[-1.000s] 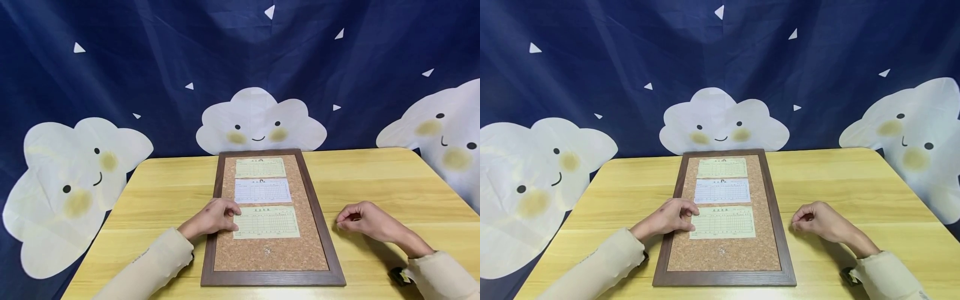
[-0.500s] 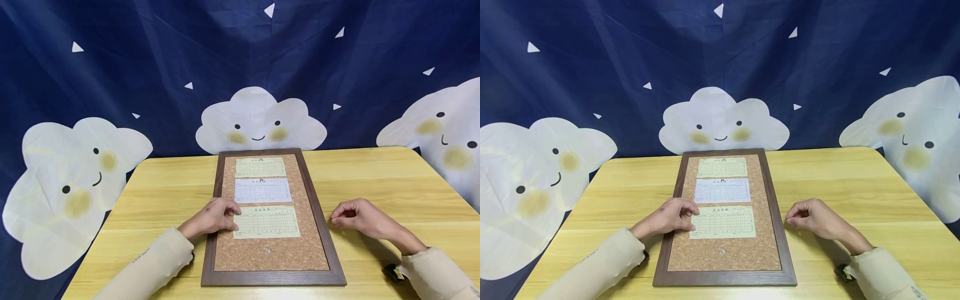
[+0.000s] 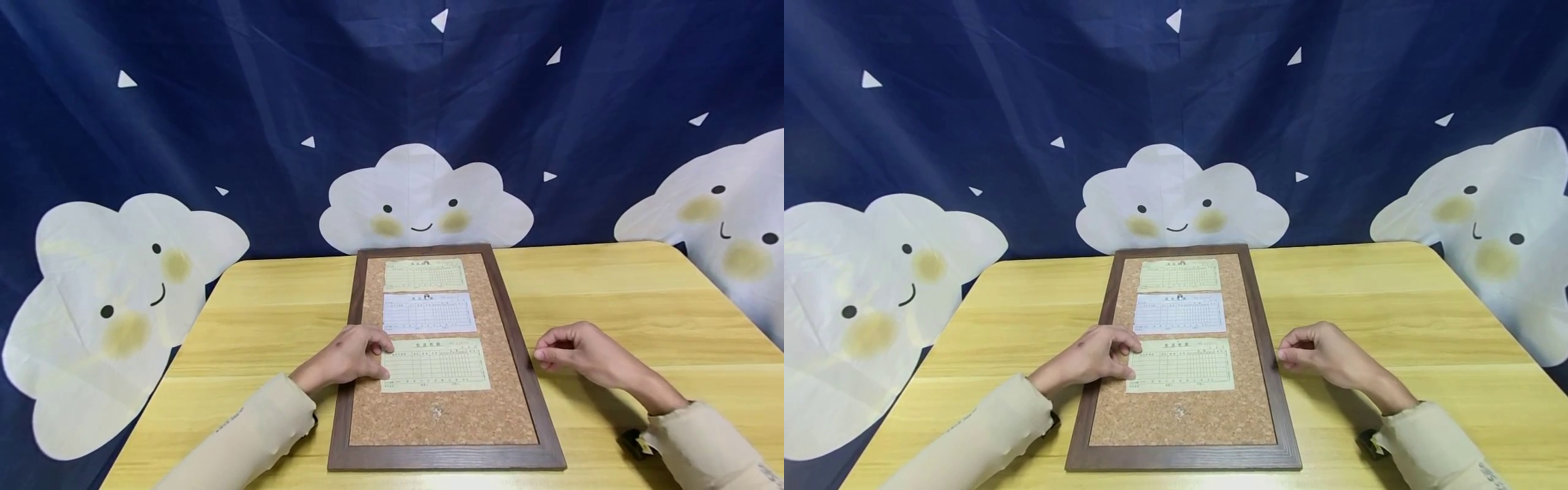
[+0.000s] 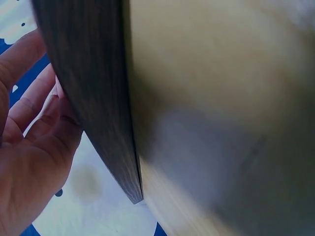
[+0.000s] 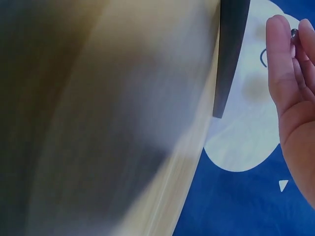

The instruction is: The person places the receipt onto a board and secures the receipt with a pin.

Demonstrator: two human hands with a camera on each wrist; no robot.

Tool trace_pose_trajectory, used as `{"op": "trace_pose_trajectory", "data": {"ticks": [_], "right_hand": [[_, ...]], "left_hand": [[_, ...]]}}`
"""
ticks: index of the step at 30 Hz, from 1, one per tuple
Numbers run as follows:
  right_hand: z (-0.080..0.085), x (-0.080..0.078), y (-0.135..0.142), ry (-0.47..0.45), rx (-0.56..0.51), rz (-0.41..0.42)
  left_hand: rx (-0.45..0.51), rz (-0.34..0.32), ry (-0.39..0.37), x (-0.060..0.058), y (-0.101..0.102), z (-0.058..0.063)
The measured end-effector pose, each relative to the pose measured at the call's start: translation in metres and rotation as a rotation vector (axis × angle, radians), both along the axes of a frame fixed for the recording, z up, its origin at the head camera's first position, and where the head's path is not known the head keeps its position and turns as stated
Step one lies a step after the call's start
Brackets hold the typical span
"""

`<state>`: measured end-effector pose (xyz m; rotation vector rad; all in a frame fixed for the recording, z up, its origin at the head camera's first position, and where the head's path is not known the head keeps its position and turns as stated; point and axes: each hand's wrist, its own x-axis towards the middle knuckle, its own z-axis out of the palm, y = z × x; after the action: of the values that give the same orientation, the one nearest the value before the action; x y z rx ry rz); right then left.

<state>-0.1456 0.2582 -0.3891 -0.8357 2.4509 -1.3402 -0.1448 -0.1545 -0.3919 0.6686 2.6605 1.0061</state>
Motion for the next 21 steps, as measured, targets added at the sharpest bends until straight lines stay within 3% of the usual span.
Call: {"op": "trace_pose_trajectory", "data": {"ticks": [9, 14, 21], "right_hand": [[0.000, -0.003, -0.006, -0.020, -0.038, 0.066], [0.001, -0.003, -0.012, -0.059, -0.027, 0.049], [0.003, -0.005, -0.022, -0.047, -0.018, 0.033]], "left_hand": [[0.010, -0.005, -0.002, 0.001, 0.000, -0.001], [0.006, -0.012, 0.002, 0.000, 0.000, -0.001], [0.004, -0.011, 0.002, 0.000, -0.001, -0.001]]}}
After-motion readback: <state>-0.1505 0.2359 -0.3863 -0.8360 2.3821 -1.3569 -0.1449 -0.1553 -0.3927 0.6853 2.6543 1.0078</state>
